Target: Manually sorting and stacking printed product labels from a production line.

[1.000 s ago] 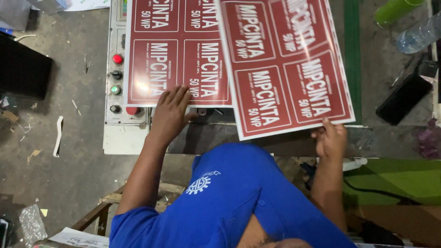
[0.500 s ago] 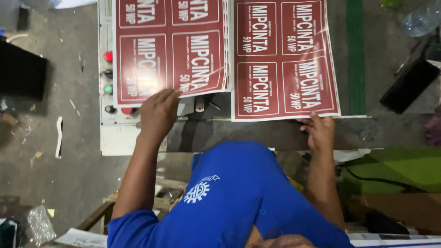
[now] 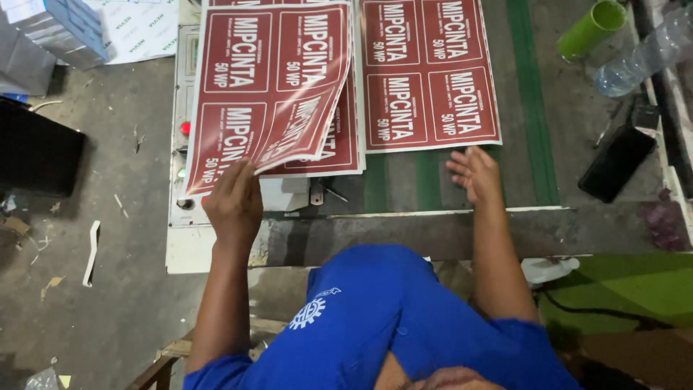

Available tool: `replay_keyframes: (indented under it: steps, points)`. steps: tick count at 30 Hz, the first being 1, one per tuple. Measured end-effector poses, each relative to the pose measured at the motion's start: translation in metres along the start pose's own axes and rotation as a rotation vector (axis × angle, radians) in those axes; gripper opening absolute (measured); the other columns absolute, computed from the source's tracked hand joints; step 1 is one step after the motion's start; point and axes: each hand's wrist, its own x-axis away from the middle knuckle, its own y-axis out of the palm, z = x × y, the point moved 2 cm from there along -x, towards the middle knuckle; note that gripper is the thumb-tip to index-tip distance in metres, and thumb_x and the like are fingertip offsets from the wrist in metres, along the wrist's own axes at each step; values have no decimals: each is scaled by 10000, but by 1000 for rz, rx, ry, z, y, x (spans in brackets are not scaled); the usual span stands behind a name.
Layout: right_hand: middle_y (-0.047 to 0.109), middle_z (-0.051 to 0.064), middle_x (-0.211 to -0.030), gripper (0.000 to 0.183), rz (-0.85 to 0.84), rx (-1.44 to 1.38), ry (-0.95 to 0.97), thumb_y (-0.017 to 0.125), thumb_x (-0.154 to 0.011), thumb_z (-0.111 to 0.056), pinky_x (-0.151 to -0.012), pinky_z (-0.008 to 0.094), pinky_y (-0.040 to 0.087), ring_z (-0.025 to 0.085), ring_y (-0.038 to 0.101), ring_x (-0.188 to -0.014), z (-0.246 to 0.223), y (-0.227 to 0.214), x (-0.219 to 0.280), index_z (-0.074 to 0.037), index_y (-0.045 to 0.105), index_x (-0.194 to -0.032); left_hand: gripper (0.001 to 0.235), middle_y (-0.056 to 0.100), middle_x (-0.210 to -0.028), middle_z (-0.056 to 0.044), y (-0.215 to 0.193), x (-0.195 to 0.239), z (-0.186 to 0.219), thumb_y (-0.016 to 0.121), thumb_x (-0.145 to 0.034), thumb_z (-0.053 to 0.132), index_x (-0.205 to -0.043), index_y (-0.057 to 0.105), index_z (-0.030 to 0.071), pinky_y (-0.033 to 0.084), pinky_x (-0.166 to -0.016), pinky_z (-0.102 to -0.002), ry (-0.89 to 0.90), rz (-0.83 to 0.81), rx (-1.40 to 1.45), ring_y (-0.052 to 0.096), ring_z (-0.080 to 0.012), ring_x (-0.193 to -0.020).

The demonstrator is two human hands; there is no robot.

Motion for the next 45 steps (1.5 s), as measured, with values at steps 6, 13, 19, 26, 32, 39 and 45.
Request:
replay_keyframes:
  steps: [6, 13, 19, 26, 32, 39, 45]
  points:
    - [741, 156, -1140, 497, -241, -45, 101, 605, -1034, -249, -616, 300, 551, 200, 737, -875, 26, 31, 73, -32, 531, -1475, 302, 748, -1164, -161, 34, 31, 32, 674, -932, -41, -1214, 737, 46, 611, -926, -442, 141, -5, 136, 740, -334, -1076]
    - [762, 130, -1171, 442, -599, 269, -39, 649, -1000, -199, -614, 251, 535, 179, 746, -896, -3, 129, 148, -22, 585, -1400, 356, 697, -1273, -173, 59, 39, 101, 640, -899, 15, -1249, 704, 25, 529, -1034, -476, 155, -205, 210, 664, -348, -1215]
    - [748, 80, -1099, 339, -681, 47, 32, 624, -1041, -193, -578, 248, 532, 151, 749, -896, 6, 140, 150, -9, 622, -1326, 313, 695, -1279, -167, 66, 51, 107, 679, -889, 144, -1181, 698, 32, 472, -1044, -508, 235, -347, 97, 623, -364, -1250]
    - [737, 75, -1028, 232, -241, -131, -81, 651, -1020, -151, -540, 260, 523, 170, 739, -790, 21, 61, 153, -57, 594, -1225, 301, 691, -1339, -141, 59, 42, 32, 678, -1006, 221, -1266, 709, 73, 480, -1089, -487, 174, -381, 193, 626, -327, -1298]
    - [732, 88, -1001, 166, 47, -105, -129, 649, -1054, -143, -559, 281, 524, 189, 736, -785, 29, -21, 171, -53, 604, -1185, 495, 659, -1339, -225, 53, 9, -15, 682, -923, 333, -1260, 666, -29, 451, -1032, -513, 221, -368, 86, 592, -393, -1271]
    - [728, 86, -1057, 234, 136, -17, -121, 611, -1068, -117, -550, 283, 521, 195, 734, -814, 36, -54, 159, -37, 588, -1287, 340, 675, -1352, -163, 78, 37, -55, 583, -975, 138, -1290, 638, 22, 521, -1018, -465, 289, -462, -93, 644, -349, -1257]
    - [733, 41, -1054, 342, 47, -27, -93, 628, -1016, -126, -524, 260, 527, 203, 749, -806, 32, -38, 126, -87, 524, -1340, 181, 716, -1116, -135, 55, 13, -35, 656, -978, 116, -1135, 670, 28, 555, -814, -439, 238, -233, 29, 691, -327, -1013]
